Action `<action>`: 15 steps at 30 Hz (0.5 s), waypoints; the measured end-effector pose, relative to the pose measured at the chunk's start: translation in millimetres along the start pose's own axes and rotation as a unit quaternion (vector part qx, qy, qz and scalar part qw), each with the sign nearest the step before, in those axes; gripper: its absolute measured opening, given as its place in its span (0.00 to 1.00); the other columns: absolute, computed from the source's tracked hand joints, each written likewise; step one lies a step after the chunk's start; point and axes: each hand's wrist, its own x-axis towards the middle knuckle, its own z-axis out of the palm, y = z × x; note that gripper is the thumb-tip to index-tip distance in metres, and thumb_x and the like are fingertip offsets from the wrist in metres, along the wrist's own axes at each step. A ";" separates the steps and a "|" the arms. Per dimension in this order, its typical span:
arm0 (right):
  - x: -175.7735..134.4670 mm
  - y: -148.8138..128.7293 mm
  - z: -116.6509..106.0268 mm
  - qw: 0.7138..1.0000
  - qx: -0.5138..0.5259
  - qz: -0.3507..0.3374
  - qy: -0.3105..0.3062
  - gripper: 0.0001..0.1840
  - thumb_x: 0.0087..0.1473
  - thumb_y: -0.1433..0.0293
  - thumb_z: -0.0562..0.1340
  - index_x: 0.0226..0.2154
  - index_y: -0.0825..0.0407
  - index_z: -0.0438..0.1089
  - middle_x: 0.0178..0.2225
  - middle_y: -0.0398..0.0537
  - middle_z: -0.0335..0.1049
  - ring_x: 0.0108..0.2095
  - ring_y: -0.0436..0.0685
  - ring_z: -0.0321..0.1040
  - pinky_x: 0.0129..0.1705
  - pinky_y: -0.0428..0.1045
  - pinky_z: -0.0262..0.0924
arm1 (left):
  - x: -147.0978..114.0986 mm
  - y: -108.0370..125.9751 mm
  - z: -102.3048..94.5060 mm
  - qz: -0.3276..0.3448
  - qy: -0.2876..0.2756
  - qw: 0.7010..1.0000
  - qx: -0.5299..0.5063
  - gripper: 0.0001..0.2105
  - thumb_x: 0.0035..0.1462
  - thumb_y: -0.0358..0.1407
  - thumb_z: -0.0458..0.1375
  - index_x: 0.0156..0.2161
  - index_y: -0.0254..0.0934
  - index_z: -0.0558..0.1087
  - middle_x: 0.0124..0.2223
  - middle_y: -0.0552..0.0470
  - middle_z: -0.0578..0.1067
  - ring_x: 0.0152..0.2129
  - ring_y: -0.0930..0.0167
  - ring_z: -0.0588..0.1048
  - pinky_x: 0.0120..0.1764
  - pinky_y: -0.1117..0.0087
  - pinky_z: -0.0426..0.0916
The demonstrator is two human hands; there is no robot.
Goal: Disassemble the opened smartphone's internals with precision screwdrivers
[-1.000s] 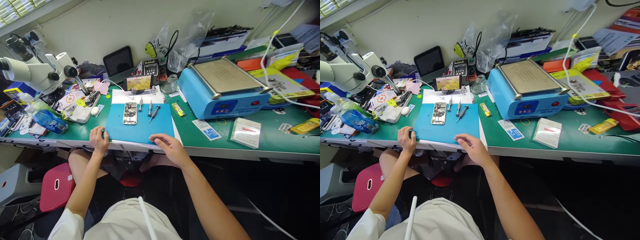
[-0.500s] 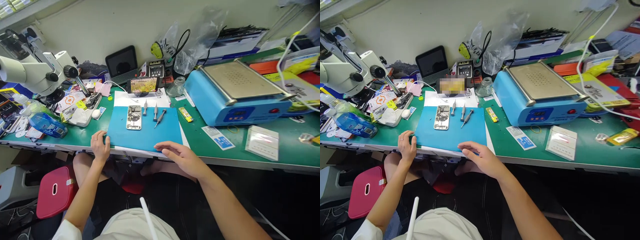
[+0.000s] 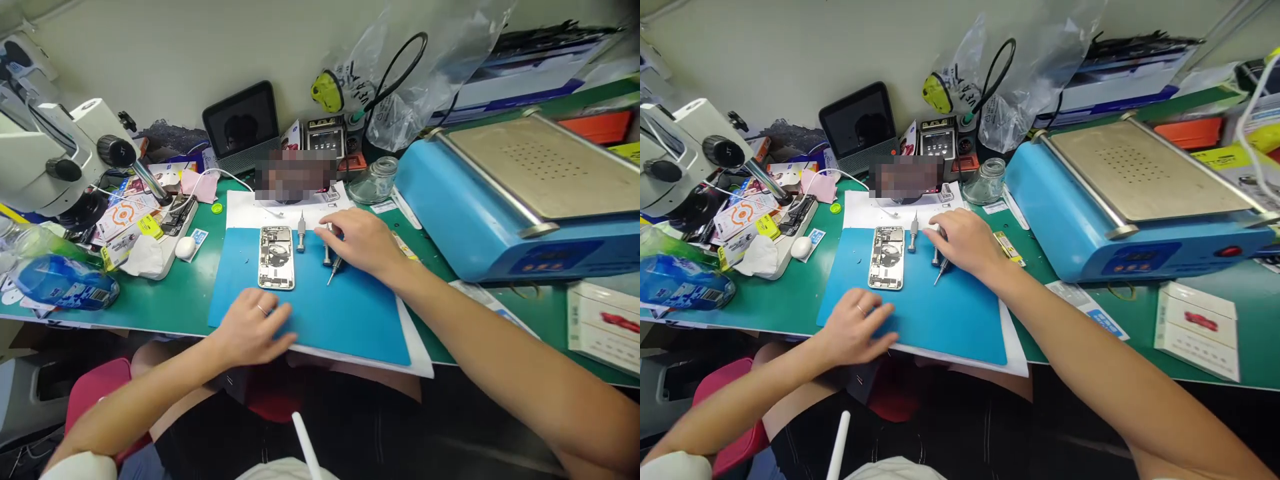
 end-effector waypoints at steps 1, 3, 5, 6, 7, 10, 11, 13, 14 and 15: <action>-1.2 2.7 3.8 1.000 -0.016 -0.009 -0.002 0.19 0.67 0.58 0.58 0.43 0.54 0.78 0.35 0.55 0.80 0.39 0.65 0.73 0.45 0.58 0.63 | 6.0 0.0 2.7 0.056 -0.026 0.998 -0.003 0.20 0.69 0.49 0.55 0.50 0.33 0.75 0.44 0.42 0.77 0.40 0.60 0.75 0.46 0.57 0.70; -4.7 4.4 7.4 0.999 -0.040 -0.015 -0.017 0.20 0.67 0.56 0.59 0.46 0.55 0.77 0.34 0.54 0.79 0.39 0.65 0.73 0.44 0.58 0.61 | 14.6 0.6 7.7 0.141 -0.080 0.987 0.004 0.24 0.69 0.51 0.55 0.58 0.33 0.73 0.56 0.38 0.76 0.55 0.54 0.73 0.59 0.51 0.65; -5.9 3.1 7.7 0.998 -0.054 -0.007 -0.033 0.23 0.66 0.55 0.61 0.51 0.55 0.75 0.36 0.54 0.80 0.40 0.66 0.72 0.44 0.58 0.60 | 19.6 1.6 11.2 0.162 -0.136 0.977 0.024 0.30 0.68 0.53 0.56 0.66 0.35 0.66 0.69 0.36 0.66 0.68 0.50 0.61 0.66 0.46 0.56; -5.1 2.2 7.4 0.998 -0.057 0.001 -0.041 0.24 0.66 0.55 0.61 0.54 0.56 0.74 0.37 0.54 0.80 0.41 0.67 0.72 0.44 0.58 0.59 | 21.2 2.2 12.4 0.152 -0.159 0.975 0.032 0.33 0.68 0.54 0.57 0.69 0.36 0.63 0.72 0.36 0.62 0.70 0.49 0.57 0.67 0.45 0.53; -3.5 1.4 7.1 0.997 -0.058 0.011 -0.048 0.25 0.65 0.56 0.62 0.56 0.56 0.73 0.38 0.54 0.80 0.41 0.67 0.72 0.44 0.57 0.59 | 22.3 2.6 13.2 0.140 -0.175 0.974 0.036 0.35 0.67 0.54 0.58 0.71 0.37 0.61 0.74 0.36 0.58 0.72 0.47 0.54 0.68 0.44 0.52; 2.2 1.3 7.3 0.996 -0.043 0.043 -0.072 0.22 0.65 0.60 0.62 0.56 0.55 0.73 0.40 0.53 0.81 0.41 0.65 0.73 0.44 0.57 0.58 | 23.3 2.4 14.2 0.125 -0.188 0.973 0.037 0.35 0.67 0.52 0.57 0.73 0.38 0.58 0.76 0.37 0.55 0.73 0.47 0.51 0.68 0.46 0.50; 3.5 1.8 7.7 0.995 -0.034 0.054 -0.080 0.21 0.65 0.61 0.62 0.55 0.54 0.74 0.40 0.53 0.81 0.41 0.65 0.73 0.44 0.57 0.58 | 23.2 1.8 14.4 0.125 -0.188 0.974 0.034 0.35 0.68 0.51 0.56 0.73 0.38 0.58 0.76 0.38 0.55 0.73 0.48 0.51 0.68 0.46 0.49; 4.5 2.8 8.4 0.993 -0.020 0.074 -0.087 0.18 0.65 0.63 0.61 0.52 0.53 0.76 0.38 0.52 0.80 0.39 0.63 0.73 0.43 0.56 0.58 | 22.6 -0.1 15.2 0.119 -0.189 0.975 0.022 0.34 0.68 0.51 0.55 0.73 0.39 0.57 0.76 0.39 0.54 0.74 0.49 0.50 0.68 0.47 0.49; 4.4 3.2 8.6 0.993 -0.017 0.081 -0.086 0.17 0.65 0.64 0.60 0.51 0.53 0.77 0.37 0.51 0.80 0.38 0.63 0.73 0.43 0.56 0.58 | 22.4 -1.1 15.7 0.115 -0.191 0.975 0.014 0.34 0.68 0.52 0.55 0.73 0.40 0.57 0.76 0.39 0.54 0.74 0.49 0.50 0.68 0.46 0.49; 4.0 3.4 8.7 0.993 -0.016 0.083 -0.084 0.16 0.65 0.65 0.59 0.50 0.52 0.78 0.35 0.50 0.79 0.38 0.62 0.73 0.42 0.56 0.57 | 22.1 -2.1 16.2 0.112 -0.193 0.975 0.005 0.35 0.68 0.52 0.55 0.73 0.39 0.57 0.76 0.38 0.54 0.74 0.48 0.50 0.68 0.46 0.50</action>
